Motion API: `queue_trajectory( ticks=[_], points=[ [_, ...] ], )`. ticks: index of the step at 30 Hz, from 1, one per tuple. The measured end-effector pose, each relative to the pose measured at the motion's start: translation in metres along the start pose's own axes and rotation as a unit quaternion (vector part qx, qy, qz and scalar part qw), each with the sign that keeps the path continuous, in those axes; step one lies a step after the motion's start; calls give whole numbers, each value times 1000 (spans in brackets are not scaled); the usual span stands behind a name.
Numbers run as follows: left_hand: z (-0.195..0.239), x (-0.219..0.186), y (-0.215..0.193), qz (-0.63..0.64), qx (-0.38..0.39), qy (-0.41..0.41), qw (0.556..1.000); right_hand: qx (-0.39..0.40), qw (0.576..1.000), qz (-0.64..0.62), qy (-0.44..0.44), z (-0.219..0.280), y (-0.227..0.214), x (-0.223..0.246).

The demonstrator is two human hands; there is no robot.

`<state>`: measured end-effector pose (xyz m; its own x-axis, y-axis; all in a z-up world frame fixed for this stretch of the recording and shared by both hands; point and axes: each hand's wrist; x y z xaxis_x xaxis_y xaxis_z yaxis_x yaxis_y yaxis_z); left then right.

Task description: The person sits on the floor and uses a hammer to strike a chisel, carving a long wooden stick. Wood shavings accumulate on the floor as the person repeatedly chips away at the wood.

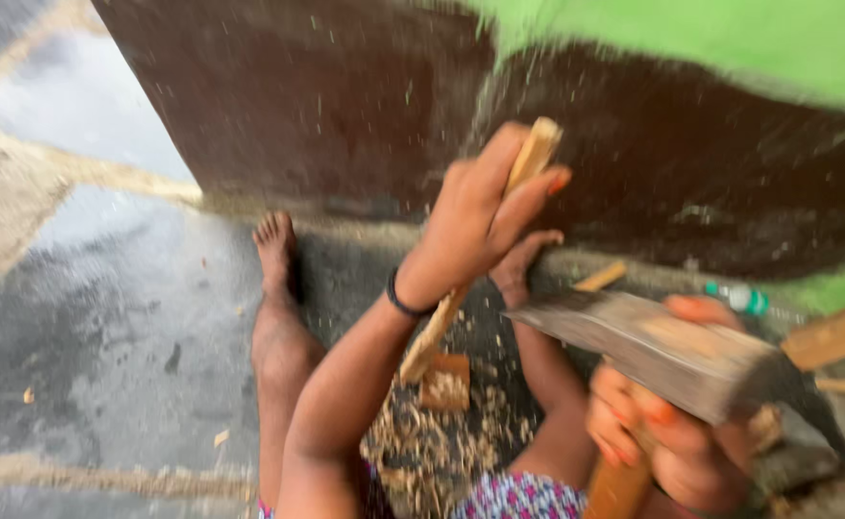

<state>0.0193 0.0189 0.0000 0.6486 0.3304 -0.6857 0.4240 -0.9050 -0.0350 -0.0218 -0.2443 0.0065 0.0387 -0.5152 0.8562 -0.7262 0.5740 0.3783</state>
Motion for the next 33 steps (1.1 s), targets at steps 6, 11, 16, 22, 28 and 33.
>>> queue_trajectory(
  ticks=[6, 11, 16, 22, 28, 33],
  points=[
    [-2, 4, -10, -2, -1, 31, 1000, 11, 981, 111, 160, -36, 2, -98],
    [6, -4, -8, -15, -18, 15, 1000, 15, 977, 103, 189, -44, -1, -88],
    [7, -4, -13, 13, -4, 23, 1000, -45, 990, 118, 62, -23, -2, -33],
    [6, -1, 0, 2, 9, 51, 999, 9, 997, 40, 66, -6, -2, -14],
    [-3, 5, -6, -136, 9, 182, 974, -3, 973, 135, 185, -33, 1, -94],
    [0, -1, -2, -34, 20, 78, 996, -48, 981, 130, 135, -25, 3, -63]
  ],
)
Point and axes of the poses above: each hand's wrist, its own z-axis away from the middle knuckle, its own y-axis out of the palm, x = y × z, and after that the axes turned 2 degrees about -y, right-handed
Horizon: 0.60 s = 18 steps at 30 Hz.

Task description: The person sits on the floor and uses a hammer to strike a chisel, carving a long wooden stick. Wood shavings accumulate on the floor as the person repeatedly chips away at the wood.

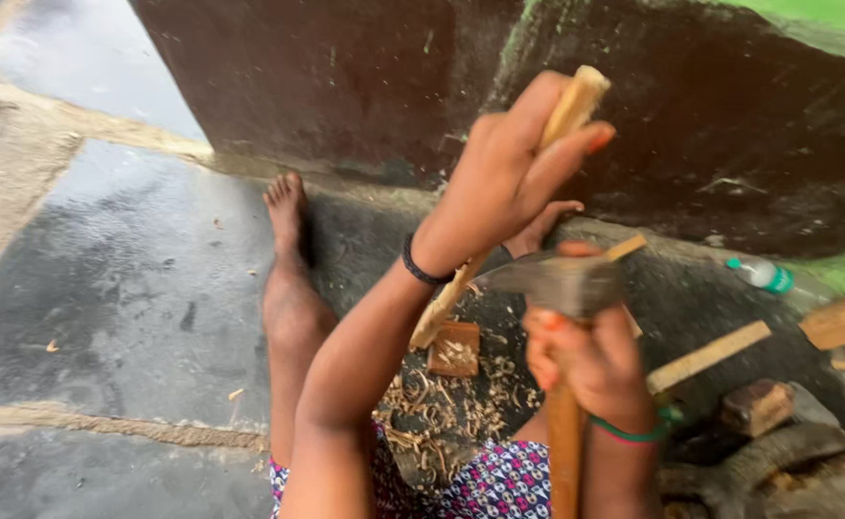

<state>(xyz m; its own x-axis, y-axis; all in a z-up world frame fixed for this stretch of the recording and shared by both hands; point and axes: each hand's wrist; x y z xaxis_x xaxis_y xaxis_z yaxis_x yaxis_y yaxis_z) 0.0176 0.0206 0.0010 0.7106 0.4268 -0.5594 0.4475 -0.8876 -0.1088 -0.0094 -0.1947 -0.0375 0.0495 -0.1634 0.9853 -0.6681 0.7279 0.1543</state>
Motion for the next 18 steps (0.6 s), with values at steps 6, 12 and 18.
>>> queue_trajectory(
  ticks=[6, 12, 18],
  points=[
    [5, -5, 10, 40, -2, -35, 999, 51, 992, -57, -97, 31, -25, 44],
    [5, -7, 9, 52, -3, -52, 997, 32, 997, 39, 62, -4, 2, -45],
    [10, -8, 6, 62, 6, -11, 998, -15, 999, -38, 26, 6, -12, -26]
  ],
)
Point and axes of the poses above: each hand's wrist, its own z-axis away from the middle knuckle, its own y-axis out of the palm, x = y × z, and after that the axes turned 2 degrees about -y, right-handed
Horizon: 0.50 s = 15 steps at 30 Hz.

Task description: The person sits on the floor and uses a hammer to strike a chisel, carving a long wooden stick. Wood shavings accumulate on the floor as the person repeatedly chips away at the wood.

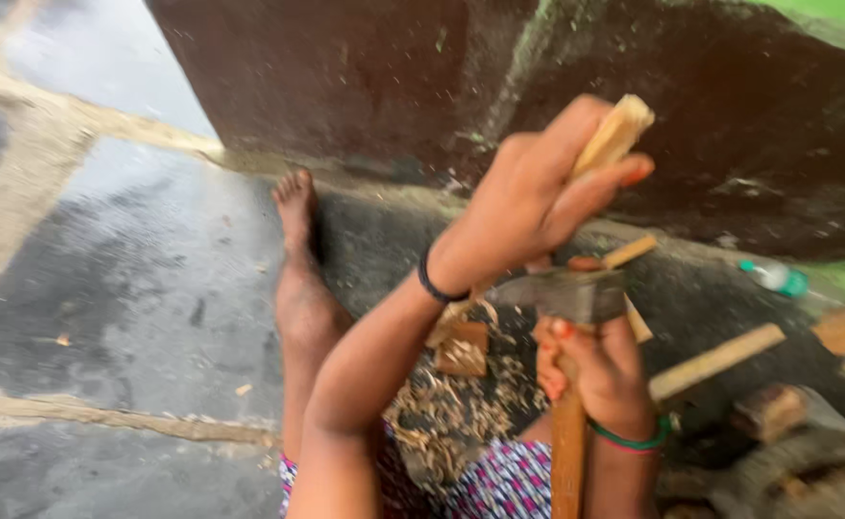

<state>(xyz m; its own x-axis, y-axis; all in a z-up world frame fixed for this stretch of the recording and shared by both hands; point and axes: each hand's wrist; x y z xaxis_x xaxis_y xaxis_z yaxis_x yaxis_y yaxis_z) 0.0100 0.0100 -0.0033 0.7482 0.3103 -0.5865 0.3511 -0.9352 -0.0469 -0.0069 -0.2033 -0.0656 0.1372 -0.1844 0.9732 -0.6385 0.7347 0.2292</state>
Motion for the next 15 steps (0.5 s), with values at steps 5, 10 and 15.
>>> queue_trajectory(
  ticks=[5, 10, 15],
  points=[
    [-8, -4, 6, 2, 6, -28, 1000, 92, 986, -41, -131, 33, -9, 59],
    [-2, -1, 7, 5, 12, -26, 1000, 37, 998, -27, -47, 35, -10, 18],
    [0, 2, -5, -28, -26, 1, 999, 12, 993, 85, 76, -25, 0, -73]
  ],
)
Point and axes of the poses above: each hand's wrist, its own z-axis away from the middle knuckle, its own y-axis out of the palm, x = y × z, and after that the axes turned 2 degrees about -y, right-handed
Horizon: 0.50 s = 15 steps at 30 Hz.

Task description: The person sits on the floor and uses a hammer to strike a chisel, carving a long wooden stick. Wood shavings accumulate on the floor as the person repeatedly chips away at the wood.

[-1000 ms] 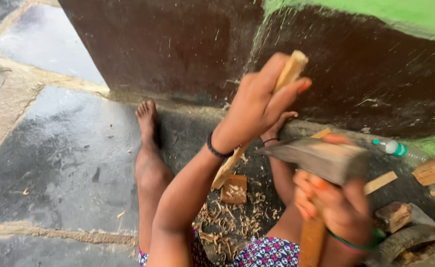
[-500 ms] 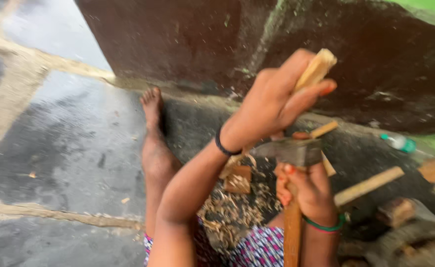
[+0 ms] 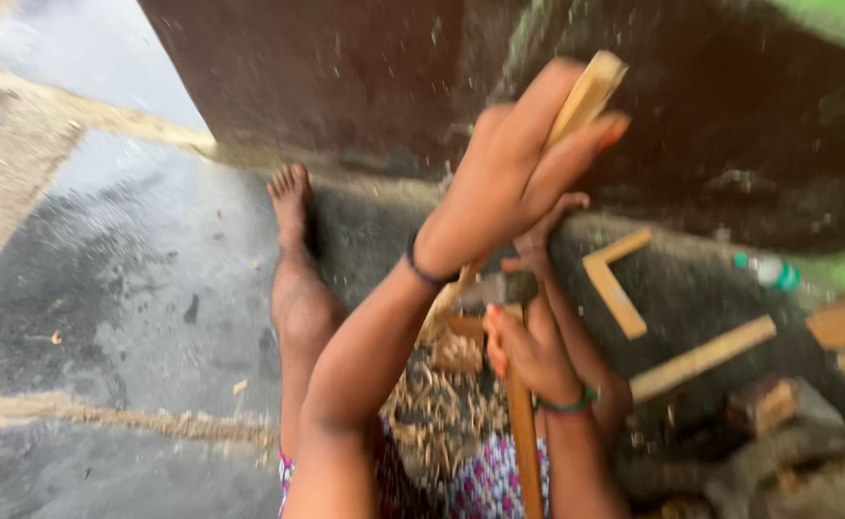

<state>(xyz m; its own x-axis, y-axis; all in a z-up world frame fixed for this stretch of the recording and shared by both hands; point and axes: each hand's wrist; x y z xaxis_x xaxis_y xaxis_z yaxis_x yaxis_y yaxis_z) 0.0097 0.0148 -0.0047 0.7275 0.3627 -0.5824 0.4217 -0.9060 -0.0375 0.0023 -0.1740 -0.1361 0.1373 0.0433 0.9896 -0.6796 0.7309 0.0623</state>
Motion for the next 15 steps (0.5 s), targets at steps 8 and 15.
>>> queue_trajectory(
  ticks=[8, 15],
  points=[
    [-21, 29, -19, -29, -42, -18, 999, -63, 986, -96, -118, 34, -31, 70],
    [-16, 33, -5, -22, -51, 28, 998, -9, 980, -122, -160, 39, -23, 90]
  ],
)
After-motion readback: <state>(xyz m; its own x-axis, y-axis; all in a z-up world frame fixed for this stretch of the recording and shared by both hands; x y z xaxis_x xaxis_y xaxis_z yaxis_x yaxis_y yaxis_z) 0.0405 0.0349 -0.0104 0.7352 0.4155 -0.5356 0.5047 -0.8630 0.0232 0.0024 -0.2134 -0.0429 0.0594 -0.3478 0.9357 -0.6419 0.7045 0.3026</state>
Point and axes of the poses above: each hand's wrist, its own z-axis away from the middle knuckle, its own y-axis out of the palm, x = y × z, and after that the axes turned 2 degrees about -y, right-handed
